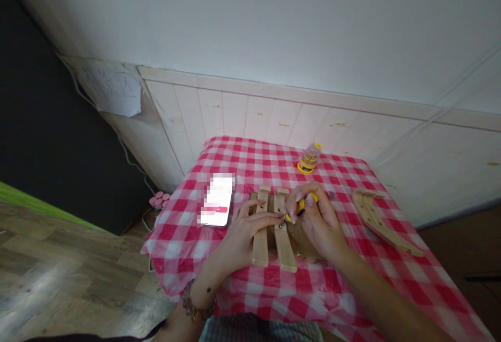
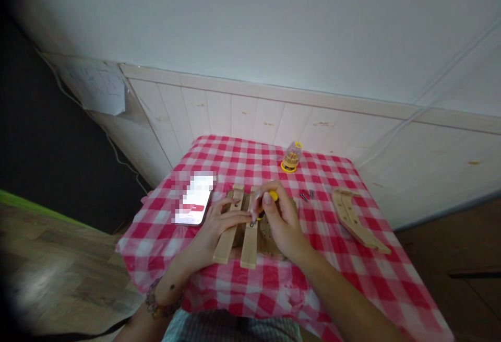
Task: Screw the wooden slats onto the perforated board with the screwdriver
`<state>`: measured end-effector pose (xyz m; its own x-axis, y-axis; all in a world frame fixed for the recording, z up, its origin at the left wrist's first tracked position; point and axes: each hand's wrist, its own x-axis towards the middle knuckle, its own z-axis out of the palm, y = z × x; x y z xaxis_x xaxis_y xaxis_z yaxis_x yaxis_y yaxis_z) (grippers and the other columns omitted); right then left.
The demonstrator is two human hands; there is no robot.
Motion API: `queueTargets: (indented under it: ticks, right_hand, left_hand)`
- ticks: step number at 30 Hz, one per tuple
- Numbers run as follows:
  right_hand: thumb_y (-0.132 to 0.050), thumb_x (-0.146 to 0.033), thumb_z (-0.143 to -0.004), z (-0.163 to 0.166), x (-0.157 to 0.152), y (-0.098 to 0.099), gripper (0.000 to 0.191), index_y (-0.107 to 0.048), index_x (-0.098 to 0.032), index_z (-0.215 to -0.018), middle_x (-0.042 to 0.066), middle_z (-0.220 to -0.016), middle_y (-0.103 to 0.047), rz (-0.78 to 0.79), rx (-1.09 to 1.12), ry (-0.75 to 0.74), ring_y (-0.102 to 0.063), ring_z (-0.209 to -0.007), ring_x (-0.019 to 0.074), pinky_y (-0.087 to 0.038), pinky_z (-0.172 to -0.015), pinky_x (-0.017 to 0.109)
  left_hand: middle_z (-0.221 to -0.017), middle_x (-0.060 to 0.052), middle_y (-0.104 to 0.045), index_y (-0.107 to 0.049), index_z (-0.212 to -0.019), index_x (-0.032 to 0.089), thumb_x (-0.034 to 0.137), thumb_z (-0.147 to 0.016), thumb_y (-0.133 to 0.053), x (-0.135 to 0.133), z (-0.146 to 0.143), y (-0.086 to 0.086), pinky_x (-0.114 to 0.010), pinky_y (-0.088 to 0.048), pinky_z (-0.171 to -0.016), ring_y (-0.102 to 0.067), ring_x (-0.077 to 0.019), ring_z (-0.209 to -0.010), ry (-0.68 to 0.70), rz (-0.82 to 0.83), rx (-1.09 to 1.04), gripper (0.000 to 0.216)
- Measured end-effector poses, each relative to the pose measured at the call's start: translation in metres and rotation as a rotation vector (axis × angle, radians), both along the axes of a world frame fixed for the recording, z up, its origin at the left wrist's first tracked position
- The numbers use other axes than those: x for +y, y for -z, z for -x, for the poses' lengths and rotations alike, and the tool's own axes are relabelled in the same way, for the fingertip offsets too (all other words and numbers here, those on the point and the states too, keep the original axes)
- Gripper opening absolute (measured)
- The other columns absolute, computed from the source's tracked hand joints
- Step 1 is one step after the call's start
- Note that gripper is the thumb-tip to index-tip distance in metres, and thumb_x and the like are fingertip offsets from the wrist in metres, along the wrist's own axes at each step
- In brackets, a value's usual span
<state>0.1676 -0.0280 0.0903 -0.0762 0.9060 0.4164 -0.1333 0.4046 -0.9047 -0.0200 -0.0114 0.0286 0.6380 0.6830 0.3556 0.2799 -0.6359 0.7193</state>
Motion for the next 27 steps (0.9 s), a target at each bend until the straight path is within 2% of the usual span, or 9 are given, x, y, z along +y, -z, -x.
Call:
queueTargets:
  ticks: [3, 5, 9, 13, 16, 20, 23, 27]
  right_hand:
    - [-0.052, -0.060, -0.099, 0.001, -0.001, -0.002, 0.034, -0.061, -0.029, -0.091, -0.002, -0.070, -0.048, 0.084, 0.114, -0.091, -0.047, -0.061, 0.0178, -0.049, -0.060, 0.033]
    - [-0.047, -0.061, -0.098, -0.003, -0.002, -0.004, 0.037, -0.065, -0.030, -0.100, 0.000, -0.075, -0.050, 0.140, 0.095, -0.139, -0.050, -0.065, 0.0198, -0.052, -0.064, 0.036]
    - [-0.048, -0.059, -0.099, -0.017, -0.002, -0.005, 0.040, -0.066, -0.030, -0.121, 0.004, -0.087, -0.058, 0.159, -0.028, -0.193, -0.061, -0.082, 0.0235, -0.057, -0.078, 0.042]
    - [-0.058, -0.058, -0.098, -0.029, 0.000, -0.009, 0.034, -0.069, -0.028, -0.112, 0.009, -0.102, -0.069, 0.062, -0.272, -0.196, -0.066, -0.100, 0.0263, -0.056, -0.090, 0.045]
    - [-0.061, -0.052, -0.098, -0.029, 0.000, -0.013, 0.025, -0.062, -0.028, -0.105, 0.007, -0.101, -0.071, 0.012, -0.270, -0.186, -0.069, -0.092, 0.0227, -0.058, -0.088, 0.042]
    - [-0.058, -0.044, -0.102, -0.020, -0.001, -0.007, 0.017, -0.051, -0.029, -0.099, 0.000, -0.084, -0.066, 0.024, -0.144, -0.158, -0.066, -0.076, 0.0183, -0.058, -0.078, 0.038]
    - [-0.059, -0.045, -0.102, -0.010, 0.000, 0.002, 0.018, -0.052, -0.029, -0.096, -0.006, -0.070, -0.053, 0.059, -0.019, -0.095, -0.057, -0.066, 0.0168, -0.054, -0.070, 0.034]
    - [-0.058, -0.055, -0.099, -0.002, 0.003, 0.006, 0.024, -0.060, -0.031, -0.104, -0.005, -0.071, -0.047, 0.135, 0.181, -0.118, -0.050, -0.063, 0.0167, -0.053, -0.068, 0.033]
  left_hand:
    - [-0.136, -0.008, -0.071, -0.068, -0.128, 0.027, 0.049, -0.077, -0.084, 0.000, 0.000, 0.000, -0.057, -0.028, -0.120, -0.047, -0.0370, -0.138, 0.011, 0.002, 0.012, 0.058]
    - [-0.137, -0.007, -0.071, -0.068, -0.128, 0.028, 0.049, -0.077, -0.084, 0.001, 0.000, 0.000, -0.057, -0.028, -0.119, -0.047, -0.0371, -0.138, 0.011, 0.016, 0.031, 0.058]
    - [-0.135, -0.007, -0.072, -0.069, -0.127, 0.029, 0.048, -0.075, -0.086, 0.001, 0.000, 0.001, -0.058, -0.027, -0.120, -0.048, -0.0373, -0.138, -0.008, 0.014, 0.026, 0.058]
    - [-0.135, -0.008, -0.071, -0.070, -0.126, 0.028, 0.048, -0.076, -0.086, 0.000, -0.001, 0.001, -0.056, -0.027, -0.120, -0.052, -0.0358, -0.135, -0.006, -0.005, -0.005, 0.057]
    - [-0.136, -0.008, -0.071, -0.070, -0.125, 0.026, 0.049, -0.077, -0.085, 0.000, -0.001, 0.000, -0.055, -0.029, -0.120, -0.053, -0.0351, -0.135, -0.005, -0.018, -0.026, 0.055]
    - [-0.134, -0.007, -0.072, -0.070, -0.126, 0.027, 0.051, -0.077, -0.085, 0.000, 0.000, 0.000, -0.057, -0.027, -0.120, -0.051, -0.0355, -0.135, 0.002, -0.010, -0.024, 0.057]
    - [-0.135, -0.008, -0.071, -0.069, -0.128, 0.027, 0.051, -0.078, -0.085, 0.001, 0.000, 0.000, -0.058, -0.028, -0.119, -0.048, -0.0367, -0.137, 0.005, 0.001, -0.004, 0.057]
    - [-0.136, -0.009, -0.071, -0.069, -0.128, 0.026, 0.049, -0.079, -0.084, 0.001, 0.001, 0.001, -0.057, -0.027, -0.120, -0.048, -0.0365, -0.136, 0.013, 0.000, -0.006, 0.057]
